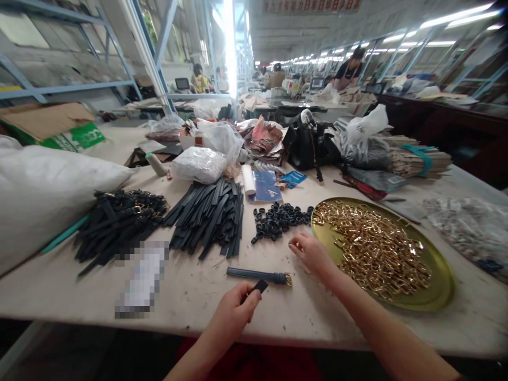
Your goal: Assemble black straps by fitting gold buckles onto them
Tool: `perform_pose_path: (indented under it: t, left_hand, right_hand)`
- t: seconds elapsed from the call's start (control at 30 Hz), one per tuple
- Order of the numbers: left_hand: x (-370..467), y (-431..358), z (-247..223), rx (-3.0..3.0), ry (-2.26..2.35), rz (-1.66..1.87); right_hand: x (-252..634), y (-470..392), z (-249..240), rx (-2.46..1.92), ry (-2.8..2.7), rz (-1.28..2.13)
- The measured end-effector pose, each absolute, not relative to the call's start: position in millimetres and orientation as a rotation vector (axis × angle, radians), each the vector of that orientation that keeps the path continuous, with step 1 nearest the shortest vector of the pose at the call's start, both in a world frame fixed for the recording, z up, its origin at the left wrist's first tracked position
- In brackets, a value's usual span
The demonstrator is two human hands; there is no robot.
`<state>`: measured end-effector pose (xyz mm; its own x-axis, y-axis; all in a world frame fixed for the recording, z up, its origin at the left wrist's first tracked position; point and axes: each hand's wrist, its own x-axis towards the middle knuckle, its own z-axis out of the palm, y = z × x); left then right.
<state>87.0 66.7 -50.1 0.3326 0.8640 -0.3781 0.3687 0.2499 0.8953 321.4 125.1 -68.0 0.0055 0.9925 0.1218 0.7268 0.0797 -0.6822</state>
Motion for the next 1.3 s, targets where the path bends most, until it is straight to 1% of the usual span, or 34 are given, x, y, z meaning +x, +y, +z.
perform_pose_path:
  t: [0.07,0.13,0.17,0.23,0.33,0.5,0.57,0.73,0.9,1.03,1.17,1.3]
  left_hand:
    - [90,64,-40,1.388,1.251,0.569]
    - [95,58,-31,1.437,1.245,0.653]
    - [96,54,-27,1.466,1.245,0.688]
    - [99,43,-22,1.528,1.248,0.721]
    - [97,27,-22,1.625,1.248,0.688]
    - [85,13,-20,1.745,1.198,0.541]
    - [83,11,-18,1.75,1.205,0.543]
    - [87,8,-21,1.737,1.219,0.621]
    - [83,9,-28,1.646,1.213,0.612]
    - [78,18,-30,1.531,1.129,0.626]
    - [75,29,-33,1.505,1.19,0.62]
    - [69,36,-33,1.465,1.231,0.589]
  right_hand:
    - [306,101,-57,-1.554,-1.574,0.886]
    - [286,75,-48,-1.332,-1.26,1.234]
    - [275,63,-46,-1.228,-1.107,1.36]
    - [255,42,-45,-1.104,-0.873,1.474]
    - [237,22,-47,-1.058,-0.699,1.498]
    - [234,7,-45,-1.176,-0.937,1.356]
    - [234,4,-43,-1.188,-0.985,1.35]
    - [230,2,-51,-1.148,-0.923,1.457]
    - [221,3,-65,-1.211,-0.869,1.404]
    - [214,4,-63,-1.182,-0.854,1.478]
    - [212,11,-59,-1.099,-0.727,1.547]
    - [211,20,-70,-1.09,-0.587,1.69]
